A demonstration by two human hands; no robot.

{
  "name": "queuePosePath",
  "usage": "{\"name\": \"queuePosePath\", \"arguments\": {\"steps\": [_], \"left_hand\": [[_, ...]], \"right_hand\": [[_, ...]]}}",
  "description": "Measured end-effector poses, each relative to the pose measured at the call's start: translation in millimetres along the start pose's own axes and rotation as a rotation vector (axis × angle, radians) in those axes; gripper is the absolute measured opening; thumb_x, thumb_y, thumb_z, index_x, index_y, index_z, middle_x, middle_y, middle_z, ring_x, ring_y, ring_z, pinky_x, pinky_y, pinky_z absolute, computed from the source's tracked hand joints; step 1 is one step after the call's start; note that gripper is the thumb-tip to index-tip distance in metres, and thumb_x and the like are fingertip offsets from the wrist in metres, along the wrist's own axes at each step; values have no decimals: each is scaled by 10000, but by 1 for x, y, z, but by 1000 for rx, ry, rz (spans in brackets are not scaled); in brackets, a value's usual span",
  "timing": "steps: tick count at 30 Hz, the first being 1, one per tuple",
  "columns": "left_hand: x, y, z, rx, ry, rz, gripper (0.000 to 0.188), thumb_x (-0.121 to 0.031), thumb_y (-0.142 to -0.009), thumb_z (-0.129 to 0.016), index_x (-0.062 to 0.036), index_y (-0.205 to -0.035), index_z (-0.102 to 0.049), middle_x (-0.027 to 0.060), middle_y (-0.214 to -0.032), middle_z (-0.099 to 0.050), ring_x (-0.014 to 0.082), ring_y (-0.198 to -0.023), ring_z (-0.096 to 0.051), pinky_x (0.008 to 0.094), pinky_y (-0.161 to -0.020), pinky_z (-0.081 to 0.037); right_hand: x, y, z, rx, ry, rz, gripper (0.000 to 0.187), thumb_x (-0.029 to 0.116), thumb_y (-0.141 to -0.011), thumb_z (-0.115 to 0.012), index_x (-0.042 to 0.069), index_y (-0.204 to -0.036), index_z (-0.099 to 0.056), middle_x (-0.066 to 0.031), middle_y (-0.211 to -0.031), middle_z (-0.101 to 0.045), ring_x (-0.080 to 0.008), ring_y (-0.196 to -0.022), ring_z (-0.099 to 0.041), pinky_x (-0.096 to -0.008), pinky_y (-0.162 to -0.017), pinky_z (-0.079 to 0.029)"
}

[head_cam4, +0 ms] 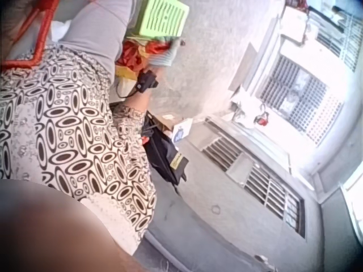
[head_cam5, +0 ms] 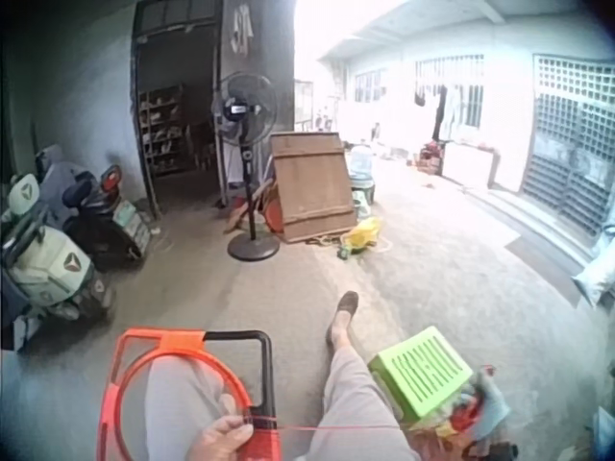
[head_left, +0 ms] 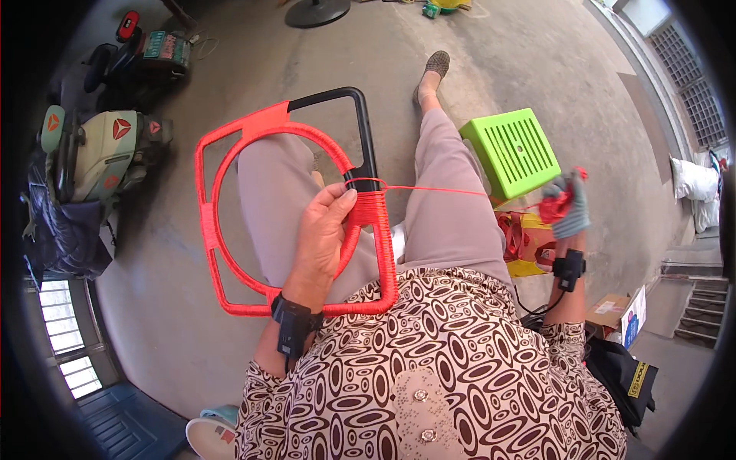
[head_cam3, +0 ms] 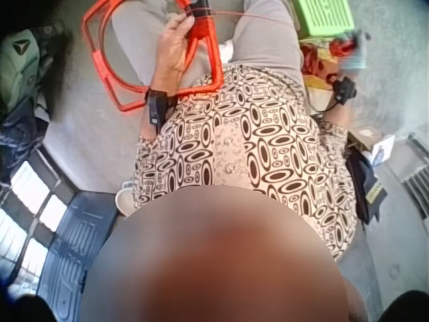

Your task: The person is manually weaving red plastic cord around a black chair frame.

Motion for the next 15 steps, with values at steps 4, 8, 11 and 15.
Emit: {"name": "queuePosePath", "arguments": {"steps": [4, 8, 11, 15], "left_hand": [[1, 1, 5, -58, 21, -17, 143, -62, -899, -576, 4, -1024, -552, 91, -933, -646, 142, -803, -644, 284, -704, -554], [-1, 5, 1, -74, -35, 23, 133, -92, -894, -595, -16, -996, -553, 71, -863, -655, 127, -699, -645, 259, -587, -550], [-2, 10, 7, -127, -64, 34, 129, -117, -887, -613, -31, -956, -547, 64, -814, -658, 117, -606, -627, 233, -492, -523], [-1, 11, 4, -83, -114, 66, 144, -132, -882, -625, -40, -932, -527, 69, -794, -657, 112, -556, -610, 216, -446, -497]], "right_hand": [[-113, 13, -102, 83, 615, -389, 192, 236, -859, -636, 73, -896, -543, -3, -698, -527, -98, -584, -537, -259, -574, -482], [-191, 57, -210, 552, 768, -535, 237, 239, -861, -631, 34, -977, -603, -43, -761, -611, -118, -600, -584, -262, -587, -517], [-205, 59, -213, 612, 838, -614, 230, 219, -872, -617, 10, -966, -597, -40, -723, -619, -124, -587, -586, -254, -582, -516], [-191, 51, -214, 509, 877, -592, 176, 186, -855, -639, 25, -803, -591, -27, -619, -574, -119, -553, -573, -263, -541, -488]]}}
Point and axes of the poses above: each hand's wrist, its own y-axis away from the middle knuckle, its own z-axis out of the back of the hand, x = y × z, the point moved 10 cm from there along -y, towards the middle knuckle
